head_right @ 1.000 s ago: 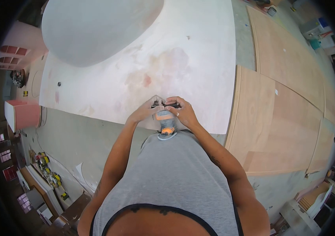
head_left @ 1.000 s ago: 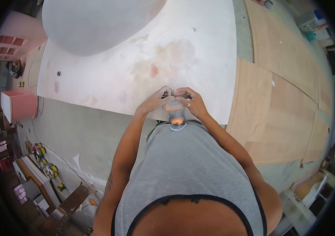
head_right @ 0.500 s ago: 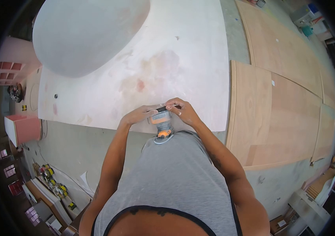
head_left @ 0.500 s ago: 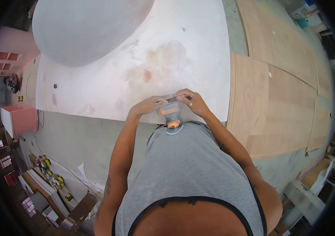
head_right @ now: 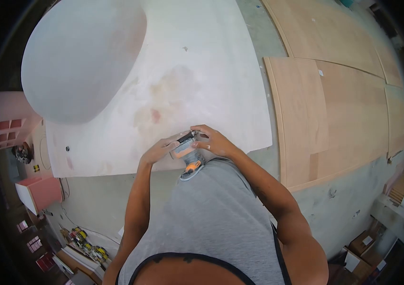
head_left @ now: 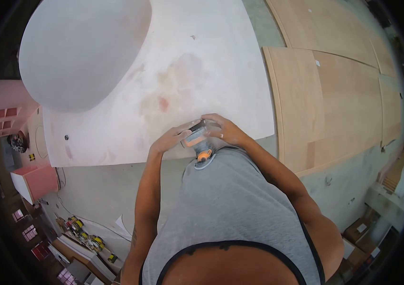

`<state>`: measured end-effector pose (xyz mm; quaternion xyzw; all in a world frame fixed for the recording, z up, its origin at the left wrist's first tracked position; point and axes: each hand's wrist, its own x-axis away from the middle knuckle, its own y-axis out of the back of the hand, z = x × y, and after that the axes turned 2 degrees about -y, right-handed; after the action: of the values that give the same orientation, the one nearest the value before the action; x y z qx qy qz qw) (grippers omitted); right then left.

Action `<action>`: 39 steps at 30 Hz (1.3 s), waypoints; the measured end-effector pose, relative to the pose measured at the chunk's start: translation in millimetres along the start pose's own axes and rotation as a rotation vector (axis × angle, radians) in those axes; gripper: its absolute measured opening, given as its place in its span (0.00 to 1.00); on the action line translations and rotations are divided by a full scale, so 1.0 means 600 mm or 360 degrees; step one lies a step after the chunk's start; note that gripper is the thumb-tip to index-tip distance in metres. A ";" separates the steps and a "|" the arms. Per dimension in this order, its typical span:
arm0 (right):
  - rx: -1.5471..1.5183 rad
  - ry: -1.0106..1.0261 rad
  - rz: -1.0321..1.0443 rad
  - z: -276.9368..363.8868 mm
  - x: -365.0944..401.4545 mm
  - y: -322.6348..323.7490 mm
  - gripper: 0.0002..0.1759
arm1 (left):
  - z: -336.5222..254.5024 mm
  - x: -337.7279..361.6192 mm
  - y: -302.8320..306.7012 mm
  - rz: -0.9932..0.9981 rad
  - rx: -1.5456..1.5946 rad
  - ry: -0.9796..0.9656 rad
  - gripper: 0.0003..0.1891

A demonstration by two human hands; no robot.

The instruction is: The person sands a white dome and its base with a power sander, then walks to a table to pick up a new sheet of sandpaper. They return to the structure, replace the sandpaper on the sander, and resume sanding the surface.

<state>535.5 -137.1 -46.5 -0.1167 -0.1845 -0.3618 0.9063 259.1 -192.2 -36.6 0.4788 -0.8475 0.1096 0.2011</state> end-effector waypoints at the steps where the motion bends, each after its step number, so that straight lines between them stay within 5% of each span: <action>1: 0.0057 -0.0048 -0.0013 0.004 0.003 0.002 0.38 | -0.001 0.001 0.000 0.0006 0.0006 0.0029 0.28; 7: 0.0462 0.0127 0.0124 -0.005 -0.018 0.030 0.37 | -0.002 0.005 -0.004 0.0009 0.0006 0.0025 0.28; 16: 0.0454 0.0170 0.0270 -0.019 -0.047 0.050 0.40 | -0.002 0.004 -0.004 -0.0011 0.0055 0.0016 0.28; 19: 0.0379 0.0255 0.0027 -0.024 -0.032 0.042 0.43 | -0.011 0.003 -0.012 -0.0057 0.0017 0.0033 0.28; 39: 0.0655 0.0119 0.0342 0.001 -0.056 0.055 0.39 | -0.009 -0.002 -0.020 -0.0158 -0.0004 -0.0015 0.25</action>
<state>535.9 -92.9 -62.4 0.0650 -0.2073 -0.2221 0.9505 271.4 -195.7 -32.2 0.5206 -0.8237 0.0963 0.2030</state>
